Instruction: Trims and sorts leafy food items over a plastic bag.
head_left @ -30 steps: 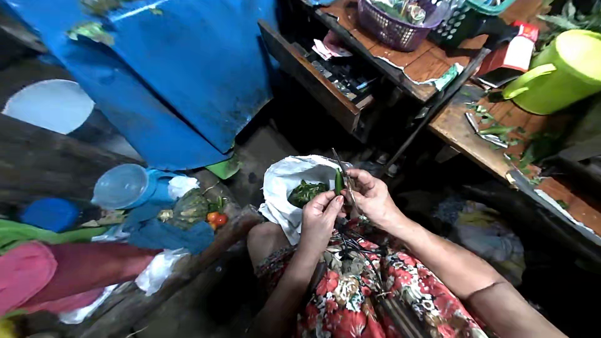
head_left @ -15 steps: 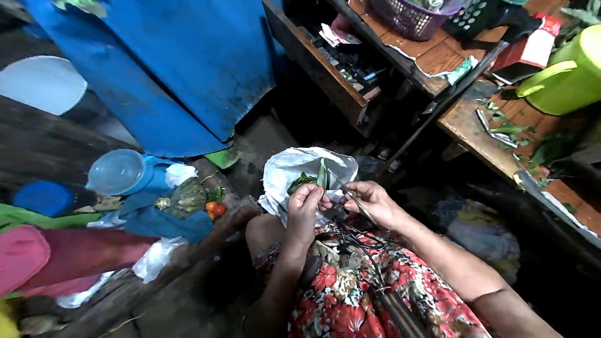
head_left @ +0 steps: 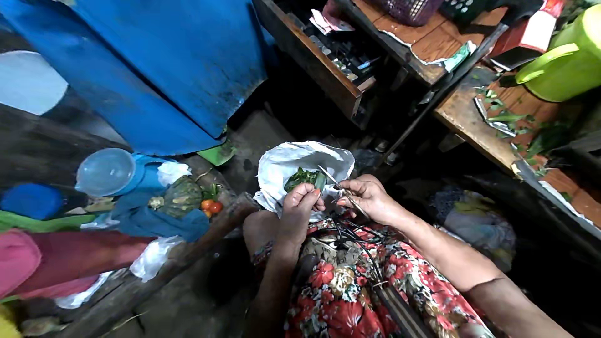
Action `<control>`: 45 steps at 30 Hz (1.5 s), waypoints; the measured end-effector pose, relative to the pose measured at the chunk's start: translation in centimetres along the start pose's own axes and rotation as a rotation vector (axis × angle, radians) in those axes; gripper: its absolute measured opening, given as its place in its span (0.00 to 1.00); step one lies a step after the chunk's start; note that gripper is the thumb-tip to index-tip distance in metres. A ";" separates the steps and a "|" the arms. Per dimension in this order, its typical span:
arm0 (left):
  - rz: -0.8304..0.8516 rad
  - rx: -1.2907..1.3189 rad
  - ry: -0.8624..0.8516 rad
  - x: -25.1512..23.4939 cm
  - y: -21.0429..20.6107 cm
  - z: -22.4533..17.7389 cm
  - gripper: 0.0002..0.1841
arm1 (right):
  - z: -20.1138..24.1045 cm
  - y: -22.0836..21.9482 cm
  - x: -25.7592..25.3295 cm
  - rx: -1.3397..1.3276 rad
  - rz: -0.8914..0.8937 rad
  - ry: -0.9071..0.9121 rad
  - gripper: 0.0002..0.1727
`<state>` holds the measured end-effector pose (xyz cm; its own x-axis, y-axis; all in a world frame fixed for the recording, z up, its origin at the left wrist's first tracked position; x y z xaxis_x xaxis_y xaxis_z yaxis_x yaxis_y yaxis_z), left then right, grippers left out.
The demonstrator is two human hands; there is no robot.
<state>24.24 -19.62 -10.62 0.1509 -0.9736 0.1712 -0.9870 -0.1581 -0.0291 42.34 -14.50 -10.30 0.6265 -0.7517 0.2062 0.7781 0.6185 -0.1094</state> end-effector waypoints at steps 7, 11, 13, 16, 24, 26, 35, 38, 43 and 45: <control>-0.037 -0.004 0.009 -0.2 0.6 0.2 0.10 | -0.4 0.1 0.1 0.071 0.068 -0.022 0.25; 0.031 -0.020 0.006 -0.1 0.1 0.4 0.09 | -0.1 -0.4 0.1 0.076 0.104 -0.061 0.23; 0.053 -0.035 0.014 -0.1 0.0 0.5 0.09 | 0.0 -0.6 0.1 0.054 0.096 -0.078 0.20; 0.076 -0.033 0.023 0.0 0.1 0.6 0.06 | 0.0 -0.7 0.0 0.037 0.081 -0.080 0.19; 0.039 -0.104 0.088 0.1 0.6 0.5 0.07 | 0.0 -0.7 0.0 0.105 0.097 -0.052 0.20; 0.029 -0.116 0.079 0.2 0.8 0.6 0.06 | 0.0 -0.9 0.1 0.123 0.122 -0.069 0.23; 0.022 -0.038 -0.039 0.0 1.1 0.2 0.10 | 0.6 -0.9 0.1 0.249 0.140 0.013 0.25; 0.055 -0.046 -0.023 -0.1 0.6 0.3 0.11 | 0.8 -1.2 0.0 0.277 0.164 0.029 0.22; 0.063 -0.063 -0.006 0.0 0.2 0.5 0.10 | 0.9 -0.8 0.3 0.260 0.160 0.008 0.20; 0.054 -0.040 0.008 0.1 0.2 0.4 0.10 | 0.8 -0.7 0.4 0.238 0.153 0.002 0.20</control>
<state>24.06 -19.80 -11.02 0.0969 -0.9792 0.1784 -0.9952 -0.0984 0.0005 41.98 -15.03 -9.32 0.7360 -0.6457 0.2034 0.6421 0.7610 0.0925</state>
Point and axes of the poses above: each hand's wrist, its own x-axis away from the middle knuckle, its own y-axis out of the back of the hand, z = x × y, the point moved 4 cm from there along -x, towards the middle knuckle, and after that the axes turned 6 degrees about -x, right-handed, at the moved point
